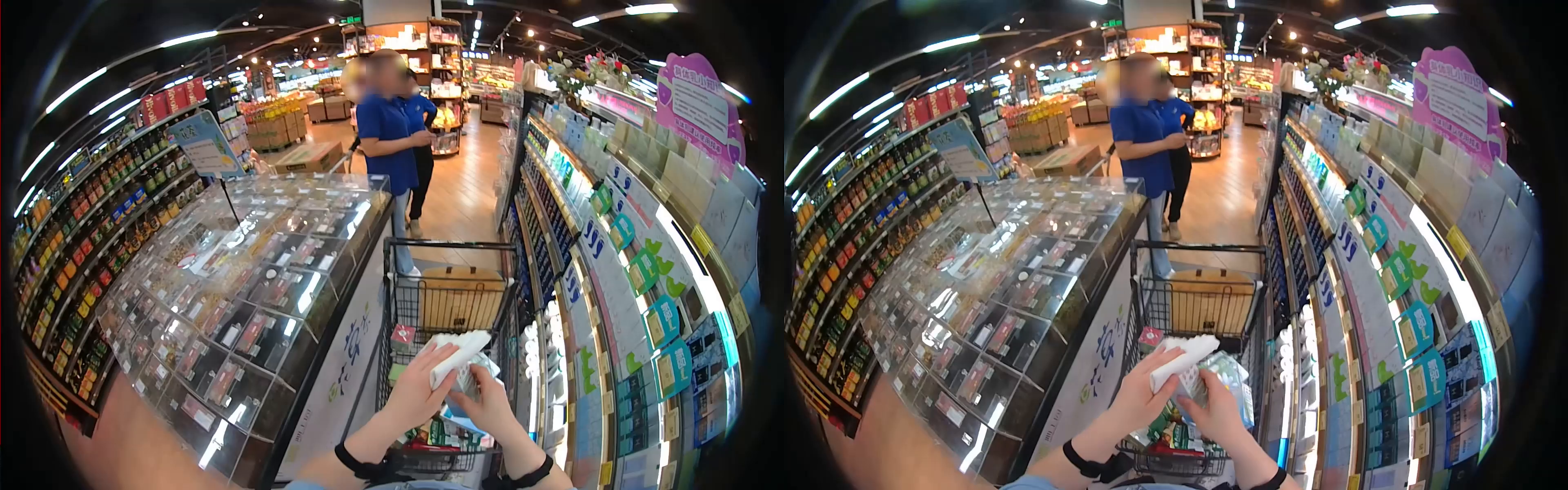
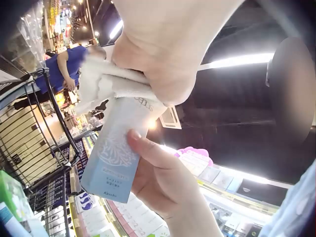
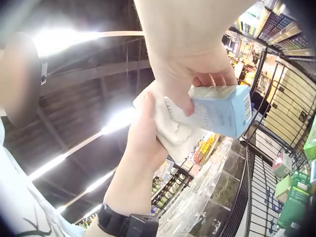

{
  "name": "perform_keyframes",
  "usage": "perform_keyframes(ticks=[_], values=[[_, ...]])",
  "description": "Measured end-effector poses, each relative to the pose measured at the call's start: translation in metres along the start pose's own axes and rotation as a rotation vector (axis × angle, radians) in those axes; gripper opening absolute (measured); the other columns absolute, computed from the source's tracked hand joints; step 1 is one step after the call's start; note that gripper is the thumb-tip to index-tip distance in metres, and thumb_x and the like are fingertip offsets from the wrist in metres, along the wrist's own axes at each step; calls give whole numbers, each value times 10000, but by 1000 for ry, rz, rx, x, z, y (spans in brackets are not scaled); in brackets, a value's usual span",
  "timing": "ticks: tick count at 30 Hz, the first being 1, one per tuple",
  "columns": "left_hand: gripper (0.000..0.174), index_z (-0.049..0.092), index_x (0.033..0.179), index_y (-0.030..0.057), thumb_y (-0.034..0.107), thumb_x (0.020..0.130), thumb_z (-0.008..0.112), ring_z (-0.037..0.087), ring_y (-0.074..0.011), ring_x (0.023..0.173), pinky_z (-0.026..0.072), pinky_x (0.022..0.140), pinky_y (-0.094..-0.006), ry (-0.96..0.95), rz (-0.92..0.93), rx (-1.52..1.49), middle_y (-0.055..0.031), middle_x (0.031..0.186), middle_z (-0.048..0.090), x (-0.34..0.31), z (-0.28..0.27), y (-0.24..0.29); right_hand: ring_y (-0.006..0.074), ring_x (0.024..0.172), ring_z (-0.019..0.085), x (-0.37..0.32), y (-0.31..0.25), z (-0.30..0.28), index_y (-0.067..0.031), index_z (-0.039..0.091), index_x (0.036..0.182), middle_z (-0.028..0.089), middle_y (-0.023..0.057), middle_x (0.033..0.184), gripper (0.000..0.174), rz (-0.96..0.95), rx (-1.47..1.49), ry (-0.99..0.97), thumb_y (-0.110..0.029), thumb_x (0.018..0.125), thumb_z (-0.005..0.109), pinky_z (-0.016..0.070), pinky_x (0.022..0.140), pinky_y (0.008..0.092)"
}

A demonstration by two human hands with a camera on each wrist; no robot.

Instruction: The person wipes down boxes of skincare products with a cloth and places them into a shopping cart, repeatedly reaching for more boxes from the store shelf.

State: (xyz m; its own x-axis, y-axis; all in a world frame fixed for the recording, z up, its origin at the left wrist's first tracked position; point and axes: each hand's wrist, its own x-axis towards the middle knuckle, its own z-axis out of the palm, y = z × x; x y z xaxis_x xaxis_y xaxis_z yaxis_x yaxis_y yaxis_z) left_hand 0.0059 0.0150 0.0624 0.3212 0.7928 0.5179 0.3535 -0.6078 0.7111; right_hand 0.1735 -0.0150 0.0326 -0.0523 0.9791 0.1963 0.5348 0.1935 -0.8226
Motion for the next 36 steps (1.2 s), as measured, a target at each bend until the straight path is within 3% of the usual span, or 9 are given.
perform_keyframes(ticks=[7, 11, 15, 16, 17, 18, 25, 27, 36], values=[[369, 538, 1187, 28, 285, 928, 485, 542, -339, 1060, 425, 885, -356, 25, -419, -145, -202, 1149, 555, -22, -9, -23, 306, 944, 592, -1, 1, 21, 31, 439, 1169, 590, 208, 1011, 573, 20, 30, -64, -202, 732, 726, 459, 805, 349], [409, 496, 1224, -7, 288, 943, 458, 569, -312, 1025, 433, 866, -332, 22, -637, -222, -197, 1121, 570, -28, -6, -33, 302, 913, 590, 6, 6, 17, 24, 437, 1155, 593, 199, 989, 553, 55, 107, 56, -202, 734, 716, 459, 791, 366], [437, 417, 1291, -33, 247, 955, 432, 509, -290, 1128, 382, 940, -321, 227, -473, -449, -192, 1213, 522, -22, 7, -24, 316, 842, 596, 14, 7, 14, 10, 435, 1121, 599, 202, 944, 527, 48, 96, 140, -218, 737, 715, 463, 747, 374], [447, 376, 1317, -38, 227, 961, 417, 443, -281, 1190, 331, 983, -317, 233, -285, -334, -191, 1271, 470, -16, 11, -19, 316, 842, 596, 14, 5, 15, 10, 435, 1121, 599, 202, 944, 527, 46, 94, 145, -218, 737, 715, 463, 747, 374], [459, 335, 1344, -44, 208, 966, 403, 378, -272, 1252, 281, 1026, -312, 239, -100, -219, -190, 1329, 418, -11, 15, -16, 240, 861, 575, 12, 1, 18, 9, 427, 1122, 587, 175, 962, 501, 126, 111, 115, -197, 758, 702, 458, 733, 329], [475, 296, 1367, -42, 203, 971, 388, 265, -264, 1319, 195, 1068, -309, 89, -185, -286, -196, 1406, 307, -14, 21, -19, 165, 880, 553, 11, -1, 20, 9, 420, 1122, 576, 149, 979, 475, 207, 128, 82, -176, 778, 689, 452, 719, 283], [568, 131, 1415, -41, 231, 978, 371, 202, -220, 1348, 195, 1071, -302, 55, -305, -785, -165, 1490, 148, -11, 40, -31, 107, 884, 522, 10, 16, 26, -15, 329, 1179, 552, 107, 964, 381, 237, 399, 20, -133, 893, 550, 441, 711, 246], [553, 161, 1411, -39, 224, 975, 377, 196, -229, 1354, 192, 1074, -304, 42, -289, -719, -168, 1488, 157, -8, 38, -26, 161, 857, 570, 10, 22, 30, -25, 324, 1202, 524, 125, 1072, 394, 155, 661, 49, -116, 891, 548, 469, 724, 278], [481, 334, 1384, 45, 186, 937, 446, 149, -324, 1374, 178, 1093, -385, -197, -114, -305, -158, 1481, 191, -12, 40, -12, 168, 1017, 514, 21, 28, 5, -51, 309, 1174, 511, 100, 1128, 343, 277, 972, 194, -111, 913, 523, 453, 834, 292]])
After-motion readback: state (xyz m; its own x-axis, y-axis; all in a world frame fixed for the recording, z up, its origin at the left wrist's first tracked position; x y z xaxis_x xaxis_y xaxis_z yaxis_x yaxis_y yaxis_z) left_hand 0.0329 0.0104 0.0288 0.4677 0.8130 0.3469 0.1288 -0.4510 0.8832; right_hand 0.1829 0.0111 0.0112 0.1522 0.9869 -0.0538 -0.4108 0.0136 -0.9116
